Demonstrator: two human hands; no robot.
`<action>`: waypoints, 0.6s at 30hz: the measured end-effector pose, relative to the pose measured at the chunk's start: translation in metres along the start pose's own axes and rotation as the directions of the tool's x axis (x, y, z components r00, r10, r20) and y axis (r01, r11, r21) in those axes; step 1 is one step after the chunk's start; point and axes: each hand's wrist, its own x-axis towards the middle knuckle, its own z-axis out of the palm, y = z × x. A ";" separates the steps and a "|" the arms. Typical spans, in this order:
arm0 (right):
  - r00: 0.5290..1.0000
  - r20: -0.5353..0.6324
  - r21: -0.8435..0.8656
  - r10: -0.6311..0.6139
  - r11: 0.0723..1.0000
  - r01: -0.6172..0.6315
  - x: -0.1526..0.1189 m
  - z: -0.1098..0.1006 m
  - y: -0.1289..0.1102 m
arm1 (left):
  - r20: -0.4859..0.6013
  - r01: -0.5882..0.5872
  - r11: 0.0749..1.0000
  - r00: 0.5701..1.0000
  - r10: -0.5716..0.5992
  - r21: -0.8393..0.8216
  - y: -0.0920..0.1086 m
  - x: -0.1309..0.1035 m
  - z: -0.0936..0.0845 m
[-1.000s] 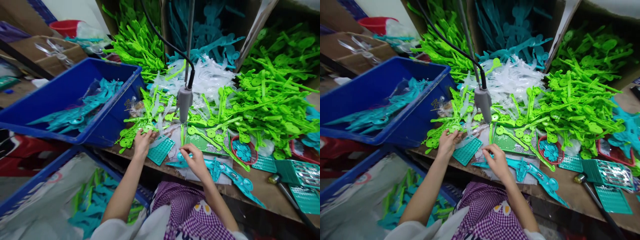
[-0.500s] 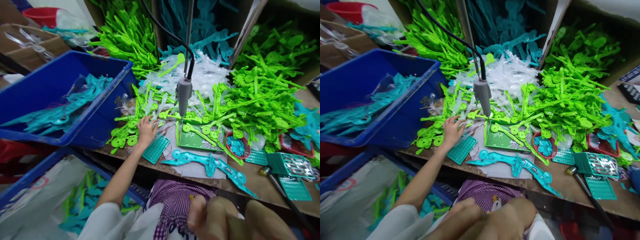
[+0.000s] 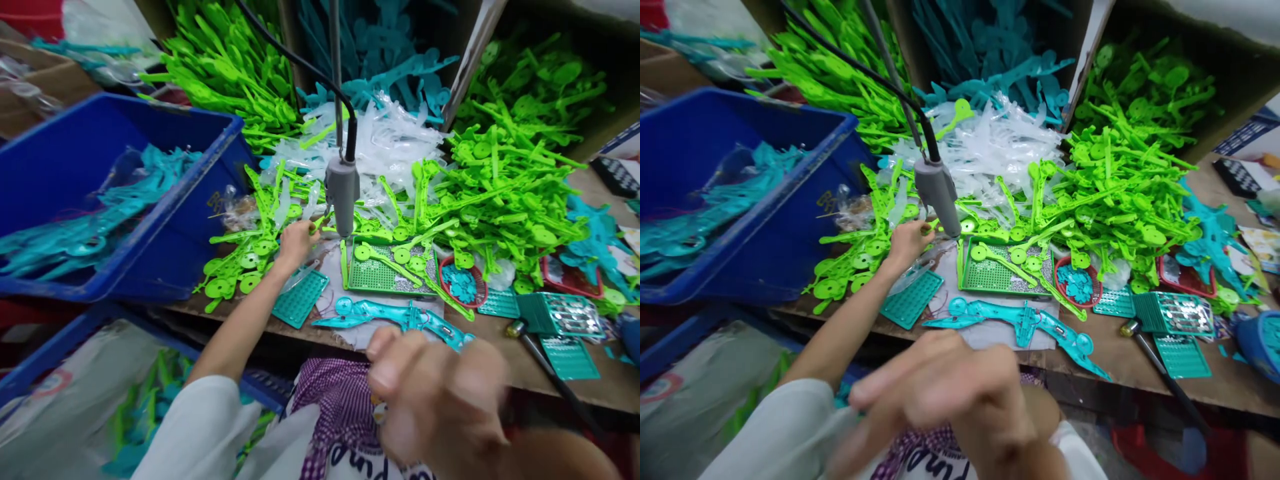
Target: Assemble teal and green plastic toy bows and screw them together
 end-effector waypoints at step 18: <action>0.976 0.178 -0.074 0.123 0.991 -0.111 0.022 -0.008 0.086 | -0.100 -0.008 0.998 0.995 0.015 0.070 -0.065 0.000 -0.037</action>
